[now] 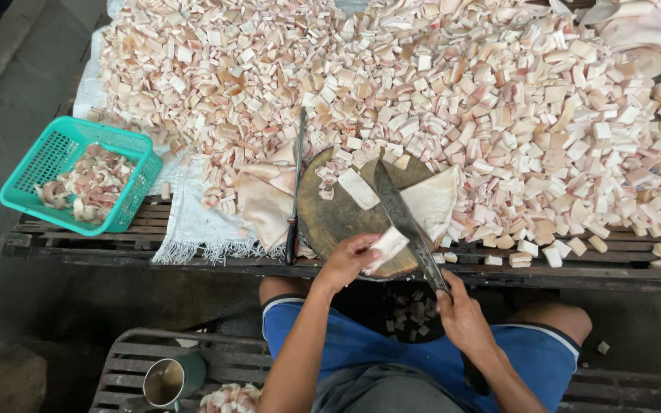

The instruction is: The person chops large pieces of pork skin into small cubes using a large knife on a wooden cutting board.

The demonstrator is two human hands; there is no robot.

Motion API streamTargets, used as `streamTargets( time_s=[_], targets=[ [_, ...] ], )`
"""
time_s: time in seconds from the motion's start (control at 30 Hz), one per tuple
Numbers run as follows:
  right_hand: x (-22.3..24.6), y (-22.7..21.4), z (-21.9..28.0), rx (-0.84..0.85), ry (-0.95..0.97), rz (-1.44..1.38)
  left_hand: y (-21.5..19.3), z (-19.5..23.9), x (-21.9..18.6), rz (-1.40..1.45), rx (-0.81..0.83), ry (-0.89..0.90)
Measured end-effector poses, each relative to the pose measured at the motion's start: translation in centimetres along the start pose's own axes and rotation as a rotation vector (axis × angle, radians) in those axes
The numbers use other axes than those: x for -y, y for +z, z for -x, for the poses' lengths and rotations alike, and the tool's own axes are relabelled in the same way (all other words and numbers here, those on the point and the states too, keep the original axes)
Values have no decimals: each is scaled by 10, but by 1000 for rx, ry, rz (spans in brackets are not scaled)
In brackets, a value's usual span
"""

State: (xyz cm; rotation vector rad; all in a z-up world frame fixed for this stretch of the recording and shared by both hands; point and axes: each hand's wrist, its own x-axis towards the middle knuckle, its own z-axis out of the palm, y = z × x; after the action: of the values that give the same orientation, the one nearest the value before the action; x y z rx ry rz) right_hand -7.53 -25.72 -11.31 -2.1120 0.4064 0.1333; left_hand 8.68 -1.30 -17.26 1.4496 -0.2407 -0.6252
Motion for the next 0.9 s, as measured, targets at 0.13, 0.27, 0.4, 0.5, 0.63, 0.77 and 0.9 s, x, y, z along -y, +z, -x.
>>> streamTargets(
  time_s=[0.13,0.27,0.4,0.5,0.63,0.77,0.9],
  targets=[
    [0,-4,21,-14,1,135,9,10,-2,-471,-125,130],
    [-5,-2,26,-94,-323,268,19,22,-12,-916,-298,227],
    [1,1,24,-59,-342,423,16,30,-14,-902,-406,229],
    [12,-7,28,-65,-357,451,10,32,-8,-849,-415,204],
    [23,-35,36,-292,-671,270,4,34,-4,-693,-417,189],
    [10,-44,41,-494,-697,226,7,36,-3,-645,-424,197],
    [-8,-16,39,-166,-560,600,7,36,-4,-684,-401,226]
  ],
)
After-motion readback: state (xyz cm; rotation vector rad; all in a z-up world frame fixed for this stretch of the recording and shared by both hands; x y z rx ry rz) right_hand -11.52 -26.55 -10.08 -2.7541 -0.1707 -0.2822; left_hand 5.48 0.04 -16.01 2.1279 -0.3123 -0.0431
